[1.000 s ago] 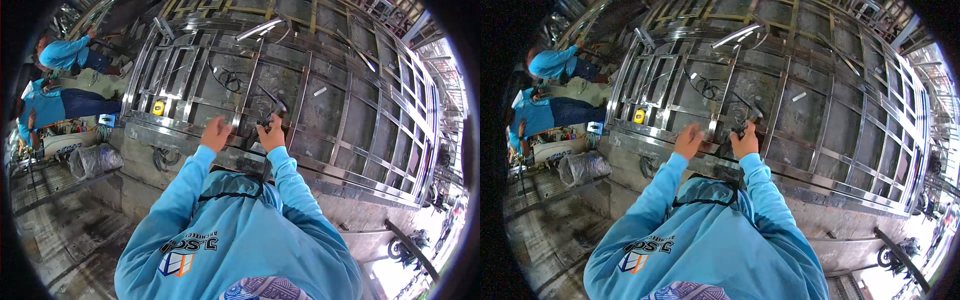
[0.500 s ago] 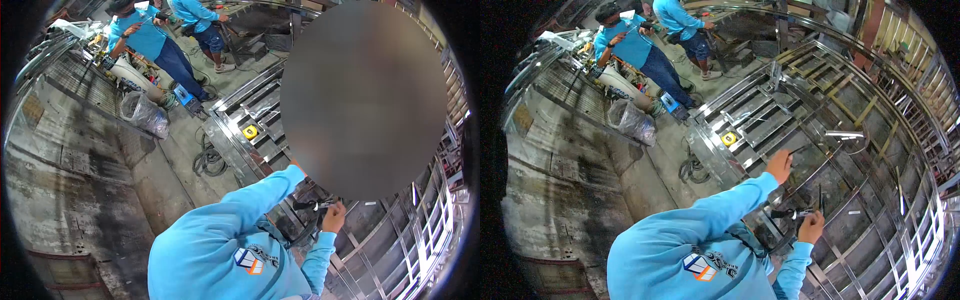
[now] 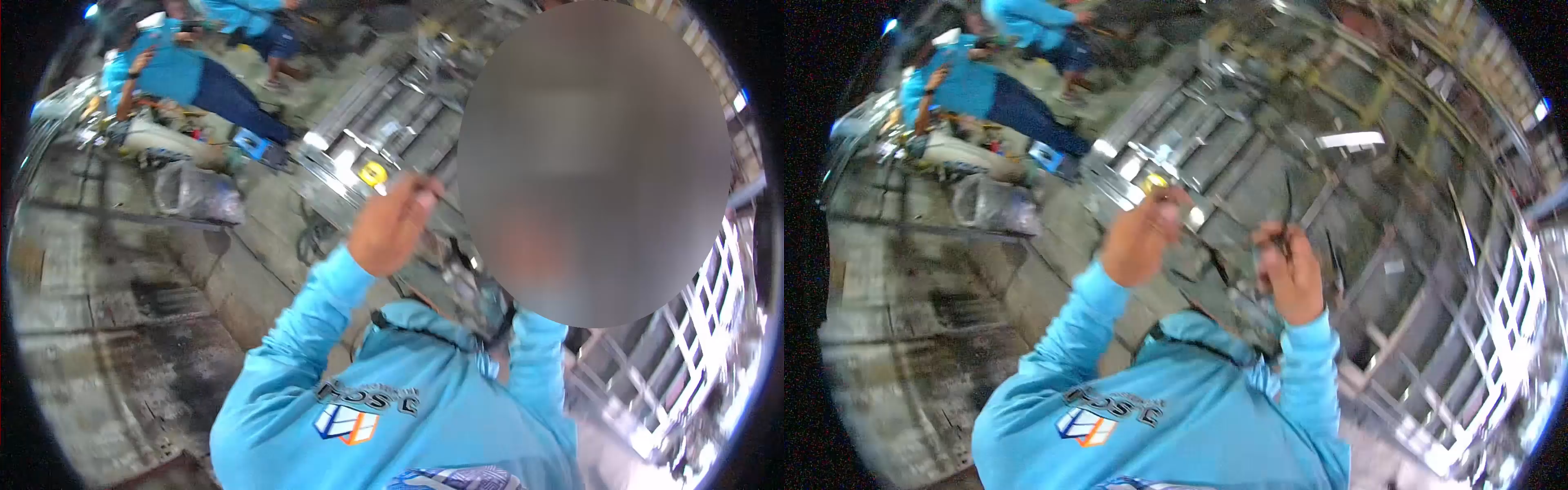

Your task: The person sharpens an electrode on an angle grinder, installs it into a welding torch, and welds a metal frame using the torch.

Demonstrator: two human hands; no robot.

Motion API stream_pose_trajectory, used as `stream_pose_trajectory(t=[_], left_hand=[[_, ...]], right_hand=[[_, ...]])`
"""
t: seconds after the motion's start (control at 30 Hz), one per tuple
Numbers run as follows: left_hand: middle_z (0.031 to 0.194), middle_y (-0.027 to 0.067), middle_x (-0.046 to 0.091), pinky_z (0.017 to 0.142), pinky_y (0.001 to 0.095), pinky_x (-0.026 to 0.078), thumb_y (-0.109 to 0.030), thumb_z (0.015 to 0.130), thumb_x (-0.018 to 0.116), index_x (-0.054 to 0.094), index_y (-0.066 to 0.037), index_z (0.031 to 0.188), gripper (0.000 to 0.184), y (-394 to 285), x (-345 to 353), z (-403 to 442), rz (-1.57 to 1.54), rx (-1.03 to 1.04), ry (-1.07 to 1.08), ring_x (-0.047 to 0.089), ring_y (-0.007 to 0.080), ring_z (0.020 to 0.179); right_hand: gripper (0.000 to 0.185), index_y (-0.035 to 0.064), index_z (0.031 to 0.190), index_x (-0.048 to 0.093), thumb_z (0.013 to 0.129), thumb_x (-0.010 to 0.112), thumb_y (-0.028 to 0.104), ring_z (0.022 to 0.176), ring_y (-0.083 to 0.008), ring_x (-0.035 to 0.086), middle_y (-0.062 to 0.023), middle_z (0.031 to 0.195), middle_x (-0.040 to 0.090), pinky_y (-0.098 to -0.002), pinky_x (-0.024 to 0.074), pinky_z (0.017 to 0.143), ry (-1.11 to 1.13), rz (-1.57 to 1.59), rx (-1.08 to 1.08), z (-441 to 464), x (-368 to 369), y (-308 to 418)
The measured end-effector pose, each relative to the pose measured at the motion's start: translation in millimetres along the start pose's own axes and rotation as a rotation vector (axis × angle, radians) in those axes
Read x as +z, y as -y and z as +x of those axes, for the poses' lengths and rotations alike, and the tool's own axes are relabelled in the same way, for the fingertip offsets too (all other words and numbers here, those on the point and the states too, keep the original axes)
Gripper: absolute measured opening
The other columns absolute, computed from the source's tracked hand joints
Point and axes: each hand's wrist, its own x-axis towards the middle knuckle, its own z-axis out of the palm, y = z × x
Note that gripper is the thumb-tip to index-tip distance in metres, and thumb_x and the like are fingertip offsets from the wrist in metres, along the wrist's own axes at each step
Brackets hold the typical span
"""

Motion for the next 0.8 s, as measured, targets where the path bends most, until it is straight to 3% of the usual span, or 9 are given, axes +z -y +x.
stream_pose_trajectory(t=[0.03,0.1,0.13,0.2,0.3,0.47,0.8], left_hand=[[0.083,0.0109,0.059,0.066,0.0322,0.049,-0.026,0.103,0.053,0.057,-0.001,0.116,0.028,1.5,2.7,-0.4,-0.102,0.060,-0.044,0.062,0.0167,0.070],[0.086,0.0087,0.060,0.062,0.0314,0.049,-0.024,0.102,0.055,0.056,0.001,0.114,0.028,-33.7,-0.8,-2.8,-0.317,0.258,-0.058,0.062,0.0170,0.071],[0.094,0.0125,0.060,0.067,0.0349,0.054,-0.024,0.103,0.053,0.053,0.003,0.115,0.029,-39.5,-3.3,-4.3,-0.423,0.382,-0.035,0.063,0.0201,0.076],[0.103,0.0098,0.059,0.080,0.0490,0.057,-0.025,0.107,0.047,0.054,-0.005,0.122,0.026,-62.1,-12.7,1.1,-0.507,0.711,0.130,0.061,0.0258,0.089],[0.106,0.0010,0.059,0.101,0.0744,0.041,-0.034,0.104,0.052,0.059,-0.019,0.123,0.025,-95.2,-4.7,-15.1,-0.812,0.730,0.248,0.056,0.0237,0.108],[0.107,0.0014,0.059,0.100,0.0713,0.042,-0.034,0.104,0.053,0.060,-0.018,0.122,0.026,-115.6,-4.8,-21.5,-0.852,0.826,0.316,0.056,0.0234,0.108],[0.108,0.0022,0.060,0.097,0.0652,0.044,-0.033,0.103,0.054,0.061,-0.016,0.121,0.026,-147.7,-34.4,-53.9,-0.743,0.944,0.298,0.057,0.0229,0.107]], right_hand=[[0.022,-0.0018,0.115,0.055,0.103,0.053,0.017,0.069,-0.0130,0.061,-0.0110,0.104,0.067,-0.0257,0.0470,0.056,-0.010,-0.036,-0.015,-1.1,-3.2,7.2],[0.021,-0.0017,0.112,0.056,0.104,0.053,0.017,0.071,-0.0166,0.064,-0.0151,0.105,0.067,-0.0294,0.0519,0.059,-0.199,0.266,-0.171,-10.7,-2.2,29.2],[0.023,-0.0018,0.113,0.055,0.104,0.052,0.019,0.071,-0.0174,0.064,-0.0161,0.104,0.067,-0.0309,0.0539,0.059,-0.263,0.277,-0.215,-22.0,0.2,52.0],[0.032,-0.0028,0.116,0.053,0.106,0.049,0.027,0.076,-0.0211,0.065,-0.0201,0.108,0.063,-0.0333,0.0563,0.059,-0.265,0.238,-0.424,-36.0,-10.8,84.2],[0.028,-0.0016,0.112,0.055,0.104,0.050,0.025,0.073,-0.0203,0.064,-0.0185,0.103,0.064,-0.0328,0.0552,0.058,-0.147,0.290,-0.647,-62.5,-24.1,111.1],[0.023,0.0002,0.105,0.058,0.102,0.051,0.022,0.068,-0.0191,0.063,-0.0159,0.096,0.064,-0.0320,0.0533,0.055,0.029,0.391,-0.748,-104.2,-41.8,136.6],[0.017,0.0040,0.092,0.063,0.097,0.053,0.016,0.059,-0.0167,0.061,-0.0107,0.081,0.065,-0.0304,0.0497,0.050,0.230,0.564,-0.689,-144.1,-64.4,164.0]])
